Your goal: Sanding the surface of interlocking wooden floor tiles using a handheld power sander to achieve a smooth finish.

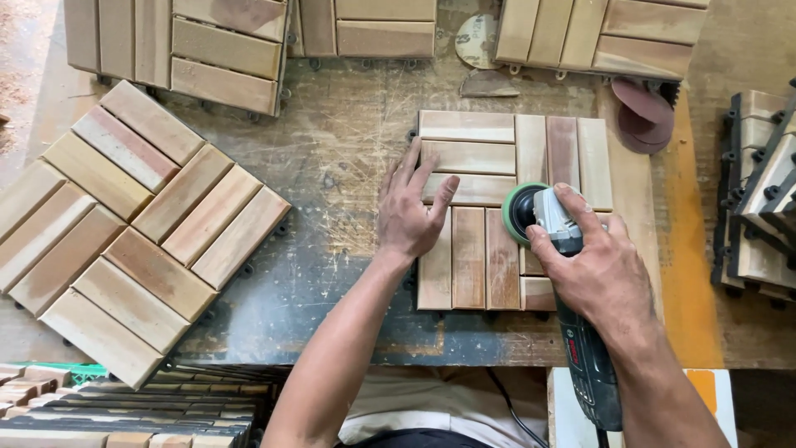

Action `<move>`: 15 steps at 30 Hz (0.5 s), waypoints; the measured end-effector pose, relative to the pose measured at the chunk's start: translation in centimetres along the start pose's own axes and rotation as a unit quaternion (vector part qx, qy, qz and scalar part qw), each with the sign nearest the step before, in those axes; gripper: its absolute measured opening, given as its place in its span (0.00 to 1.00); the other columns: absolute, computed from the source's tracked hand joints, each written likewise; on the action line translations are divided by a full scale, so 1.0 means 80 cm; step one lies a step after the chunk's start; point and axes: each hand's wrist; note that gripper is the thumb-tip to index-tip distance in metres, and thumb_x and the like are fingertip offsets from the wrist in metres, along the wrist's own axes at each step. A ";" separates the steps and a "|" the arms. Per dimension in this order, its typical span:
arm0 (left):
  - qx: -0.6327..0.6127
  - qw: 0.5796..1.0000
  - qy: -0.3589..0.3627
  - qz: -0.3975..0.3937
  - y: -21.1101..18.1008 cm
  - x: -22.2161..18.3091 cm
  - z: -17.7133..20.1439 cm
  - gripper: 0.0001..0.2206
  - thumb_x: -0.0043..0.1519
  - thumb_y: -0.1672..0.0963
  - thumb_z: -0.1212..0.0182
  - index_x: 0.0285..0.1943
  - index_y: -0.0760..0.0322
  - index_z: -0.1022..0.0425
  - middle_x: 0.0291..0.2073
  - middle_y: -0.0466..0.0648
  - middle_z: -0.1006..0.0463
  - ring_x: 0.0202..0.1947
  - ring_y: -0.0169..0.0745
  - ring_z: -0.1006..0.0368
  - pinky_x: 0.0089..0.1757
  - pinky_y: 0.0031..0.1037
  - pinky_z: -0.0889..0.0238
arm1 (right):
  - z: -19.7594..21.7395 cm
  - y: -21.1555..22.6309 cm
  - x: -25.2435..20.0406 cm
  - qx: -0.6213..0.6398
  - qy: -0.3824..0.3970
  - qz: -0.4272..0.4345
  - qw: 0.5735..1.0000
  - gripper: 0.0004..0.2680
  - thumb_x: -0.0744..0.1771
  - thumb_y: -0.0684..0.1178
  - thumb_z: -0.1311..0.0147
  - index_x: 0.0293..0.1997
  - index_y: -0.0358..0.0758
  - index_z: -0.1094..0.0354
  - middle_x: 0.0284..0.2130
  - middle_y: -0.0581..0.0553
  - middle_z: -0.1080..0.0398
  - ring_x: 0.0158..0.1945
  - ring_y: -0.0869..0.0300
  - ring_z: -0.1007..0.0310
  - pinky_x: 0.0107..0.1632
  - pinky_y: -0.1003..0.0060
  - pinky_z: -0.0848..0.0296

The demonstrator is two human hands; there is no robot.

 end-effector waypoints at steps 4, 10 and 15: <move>-0.001 1.000 -0.007 -0.005 0.003 0.000 -0.003 0.35 0.65 0.37 0.69 0.70 0.56 0.31 0.77 0.50 0.48 0.76 0.53 0.48 0.72 0.46 0.64 | -0.006 0.002 0.001 -0.003 -0.004 0.007 1.000 0.28 0.65 0.72 0.56 0.77 0.77 0.50 0.53 0.37 0.38 0.58 0.38 0.33 0.58 0.41 0.31; 0.003 1.000 -0.008 -0.009 0.002 0.000 -0.002 0.35 0.65 0.37 0.69 0.69 0.55 0.31 0.78 0.50 0.48 0.76 0.51 0.48 0.72 0.46 0.64 | -0.013 0.009 0.001 -0.008 -0.004 0.018 1.000 0.28 0.64 0.72 0.55 0.77 0.77 0.50 0.51 0.35 0.38 0.57 0.35 0.32 0.58 0.40 0.32; 0.004 1.000 0.012 -0.007 0.001 0.002 0.001 0.39 0.63 0.35 0.76 0.71 0.54 0.33 0.78 0.51 0.49 0.77 0.50 0.49 0.72 0.46 0.67 | -0.022 0.015 -0.001 -0.014 -0.017 0.057 0.998 0.27 0.64 0.71 0.53 0.75 0.75 0.47 0.52 0.35 0.38 0.58 0.37 0.32 0.57 0.38 0.30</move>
Point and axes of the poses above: each hand's wrist, its own x-axis towards the middle knuckle, its own z-axis out of the back of the hand, y = z × x
